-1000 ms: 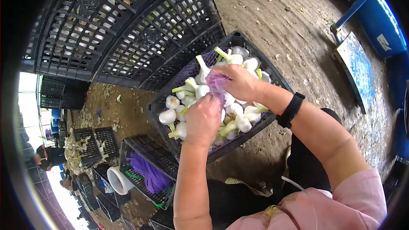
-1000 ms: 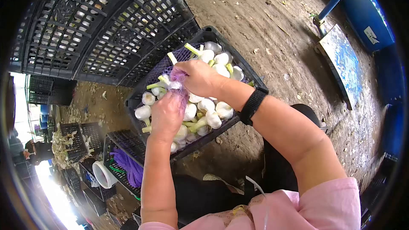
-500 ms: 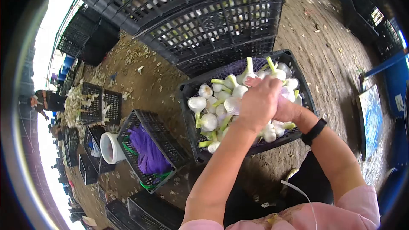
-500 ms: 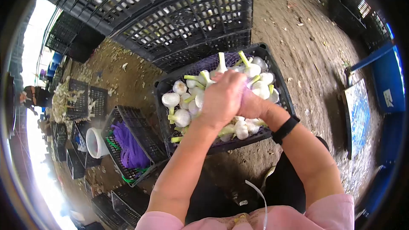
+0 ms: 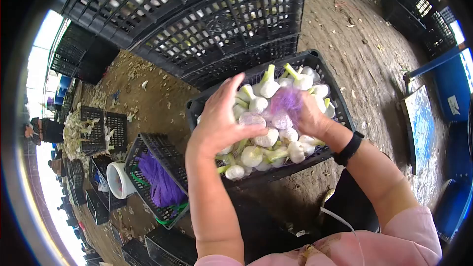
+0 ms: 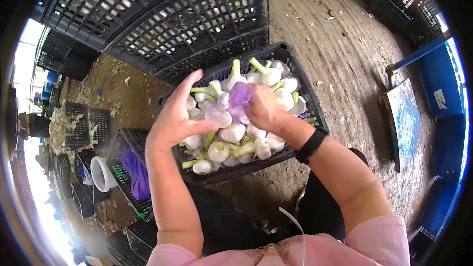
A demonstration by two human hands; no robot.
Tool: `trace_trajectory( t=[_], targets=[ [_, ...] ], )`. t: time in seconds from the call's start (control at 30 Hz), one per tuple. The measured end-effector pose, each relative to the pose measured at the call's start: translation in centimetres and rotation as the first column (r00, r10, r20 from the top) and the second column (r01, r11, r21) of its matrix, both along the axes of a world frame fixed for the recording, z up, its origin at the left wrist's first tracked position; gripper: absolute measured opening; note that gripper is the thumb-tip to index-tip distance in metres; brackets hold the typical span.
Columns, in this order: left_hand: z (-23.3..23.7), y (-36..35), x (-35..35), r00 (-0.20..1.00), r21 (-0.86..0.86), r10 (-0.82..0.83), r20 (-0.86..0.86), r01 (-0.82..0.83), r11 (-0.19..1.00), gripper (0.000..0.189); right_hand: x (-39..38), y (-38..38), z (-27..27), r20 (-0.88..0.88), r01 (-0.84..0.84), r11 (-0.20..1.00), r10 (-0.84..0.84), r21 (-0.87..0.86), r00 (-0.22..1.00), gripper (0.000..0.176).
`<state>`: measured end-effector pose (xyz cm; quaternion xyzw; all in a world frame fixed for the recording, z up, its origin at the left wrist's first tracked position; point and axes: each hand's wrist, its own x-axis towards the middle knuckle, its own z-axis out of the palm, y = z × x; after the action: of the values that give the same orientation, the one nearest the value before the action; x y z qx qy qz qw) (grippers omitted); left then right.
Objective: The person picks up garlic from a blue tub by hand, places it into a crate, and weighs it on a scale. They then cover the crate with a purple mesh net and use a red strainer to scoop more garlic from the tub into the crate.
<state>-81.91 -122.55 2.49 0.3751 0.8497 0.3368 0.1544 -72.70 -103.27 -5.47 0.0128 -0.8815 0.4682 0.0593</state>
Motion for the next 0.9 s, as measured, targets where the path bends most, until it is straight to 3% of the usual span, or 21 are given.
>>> trace_trajectory(
  t=[0.03, 0.1, 0.13, 0.23, 0.3, 0.37, 0.4, 0.47, 0.57, 0.6, 0.63, 0.7, 0.73, 0.77, 0.8, 0.9],
  targets=[
    [0.0, -0.6, -0.1, 1.0, -0.091, 0.012, 0.005, -0.011, 0.996, 0.107, 0.4, -0.4, 0.3, 0.064, 0.03, 0.999, -0.033, 0.044, 0.997, 0.019],
    [0.0, -1.0, -0.1, 0.995, -0.084, -0.053, 0.089, 0.06, 0.995, 0.11, 1.3, -1.0, 0.4, 0.026, 0.038, 0.998, -0.037, -0.042, 0.999, 0.022],
    [0.0, -1.2, 0.1, 0.988, -0.081, -0.077, 0.134, 0.088, 0.993, 0.111, 1.8, -0.7, 0.9, -0.036, -0.016, 0.998, 0.014, -0.062, 0.999, 0.026],
    [-0.4, 1.0, 2.6, 0.982, -0.09, -0.162, 0.1, 0.171, 0.981, 0.118, 2.6, -0.4, 1.5, -0.002, -0.092, 0.995, 0.092, -0.042, 0.996, 0.028],
    [-2.4, 2.6, 4.4, 0.983, -0.219, -0.184, 0.024, 0.185, 0.958, 0.127, 2.4, -0.2, 1.4, 0.02, -0.036, 0.998, 0.037, -0.055, 0.999, 0.034],
    [-3.8, 3.7, 4.5, 0.981, -0.159, -0.152, -0.123, 0.132, 0.978, 0.124, 1.9, -0.6, 2.1, -0.006, 0.036, 0.998, -0.036, -0.053, 0.999, 0.037],
    [-4.5, 4.1, 4.5, 0.98, -0.133, -0.137, -0.143, 0.119, 0.984, 0.12, 1.6, -0.9, 1.9, -0.131, 0.053, 0.998, -0.057, -0.031, 0.99, 0.038],
    [-6.1, 4.5, 4.5, 0.979, -0.076, -0.099, -0.18, 0.086, 0.993, 0.111, 1.2, -0.7, 2.1, -0.185, 0.073, 0.997, -0.068, 0.023, 0.98, 0.037],
    [-8.8, 5.1, 3.9, 0.953, -0.138, -0.06, -0.296, 0.02, 0.99, 0.112, 0.9, -0.4, 2.3, -0.193, 0.088, 0.996, -0.082, 0.023, 0.978, 0.035],
    [-8.1, 5.2, 4.1, 0.936, -0.014, -0.036, -0.349, 0.033, 0.999, 0.091, 0.7, -0.2, 2.2, -0.201, 0.104, 0.994, -0.097, 0.022, 0.975, 0.034],
    [-8.9, 5.2, 3.8, 0.957, -0.061, -0.059, -0.283, 0.043, 0.997, 0.082, 0.5, -0.1, 2.2, -0.21, 0.119, 0.993, -0.112, 0.021, 0.971, 0.033],
    [-9.6, 5.7, 3.0, 0.984, -0.15, -0.093, -0.151, 0.07, 0.986, 0.065, 0.6, 0.3, 2.7, -0.043, 0.107, 0.992, -0.11, -0.061, 0.993, 0.032],
    [-9.0, 5.8, 3.4, 0.985, 0.083, 0.034, -0.167, -0.021, 0.996, 0.037, 0.5, 0.8, 3.1, -0.011, 0.083, 0.995, -0.083, -0.051, 0.996, 0.032],
    [-8.3, 5.9, 3.3, 0.989, 0.114, 0.048, -0.141, -0.032, 0.993, 0.034, 0.7, 1.2, 3.3, 0.027, 0.065, 0.997, -0.064, -0.045, 0.998, 0.032],
    [-7.4, 5.6, 2.8, 0.992, 0.142, 0.059, -0.112, -0.043, 0.989, 0.031, 0.7, 1.9, 3.2, 0.063, 0.032, 0.998, -0.029, -0.055, 0.998, 0.045],
    [-7.1, 4.9, 2.0, 0.997, 0.199, 0.065, 0.032, -0.07, 0.978, 0.025, 1.1, 3.5, 2.8, -0.125, -0.048, 0.998, 0.042, -0.051, 0.991, 0.062]
  ],
)
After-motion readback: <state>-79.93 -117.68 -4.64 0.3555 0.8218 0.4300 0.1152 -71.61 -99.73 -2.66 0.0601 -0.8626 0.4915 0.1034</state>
